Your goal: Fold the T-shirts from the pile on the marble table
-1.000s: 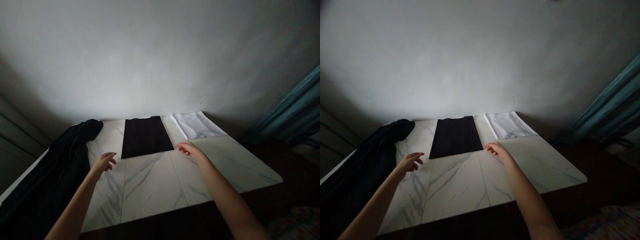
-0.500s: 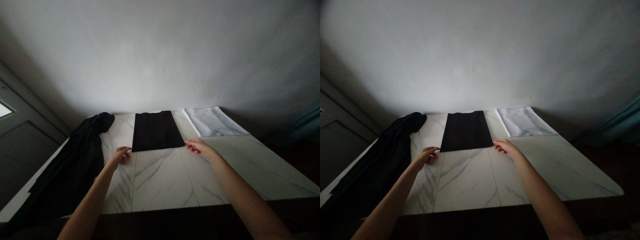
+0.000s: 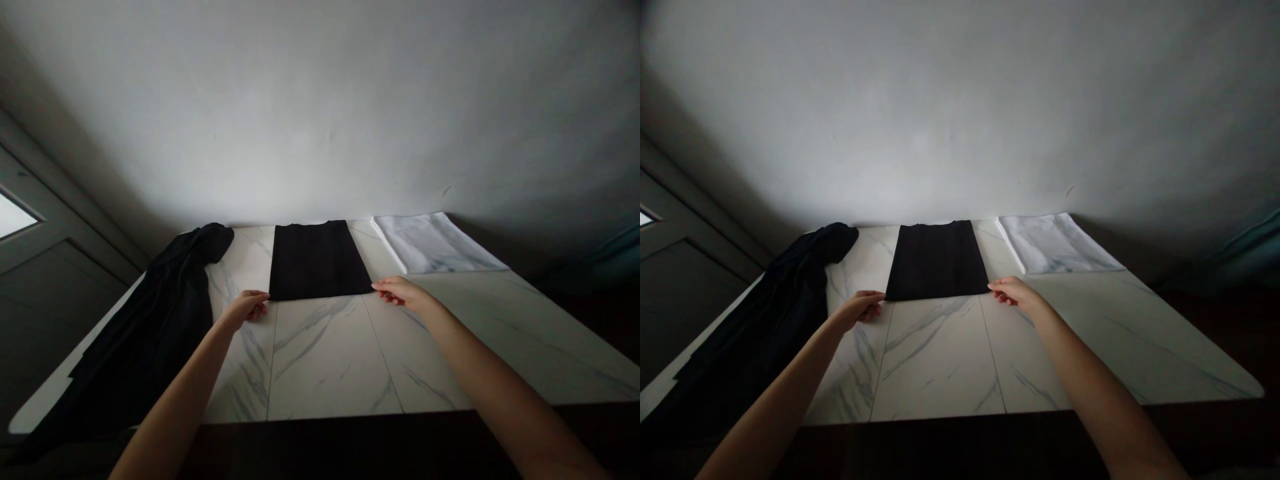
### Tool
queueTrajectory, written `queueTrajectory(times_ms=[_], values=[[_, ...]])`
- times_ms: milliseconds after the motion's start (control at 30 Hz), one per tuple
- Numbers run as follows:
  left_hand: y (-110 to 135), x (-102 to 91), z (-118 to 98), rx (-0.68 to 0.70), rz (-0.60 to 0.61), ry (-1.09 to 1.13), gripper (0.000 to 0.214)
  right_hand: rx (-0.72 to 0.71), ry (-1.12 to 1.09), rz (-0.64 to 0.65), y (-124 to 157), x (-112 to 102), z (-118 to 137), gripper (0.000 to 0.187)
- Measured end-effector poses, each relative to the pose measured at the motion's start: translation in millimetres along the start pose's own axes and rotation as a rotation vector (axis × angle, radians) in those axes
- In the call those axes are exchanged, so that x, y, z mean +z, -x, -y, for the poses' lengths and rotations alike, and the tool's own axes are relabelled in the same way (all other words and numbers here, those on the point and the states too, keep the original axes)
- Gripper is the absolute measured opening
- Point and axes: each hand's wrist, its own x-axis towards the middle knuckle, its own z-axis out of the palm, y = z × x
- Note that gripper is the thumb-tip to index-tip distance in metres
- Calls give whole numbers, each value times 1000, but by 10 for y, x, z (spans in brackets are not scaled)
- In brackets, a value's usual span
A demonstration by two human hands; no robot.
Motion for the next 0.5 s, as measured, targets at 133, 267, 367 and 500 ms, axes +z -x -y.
queueTrajectory(times_ms=[133,267,367,500], values=[[-105,-2,-34,22,11,-105,42,12,17,-43,-6,46,83,26],[-150,15,-71,135,-55,-249,43,-6,78,-64,1,67,175,30],[-139,41,-75,260,-188,-326,47,-25,46,-42,16,46,208,29],[-118,84,-27,294,-290,-333,54,-18,41,-40,36,21,157,28]])
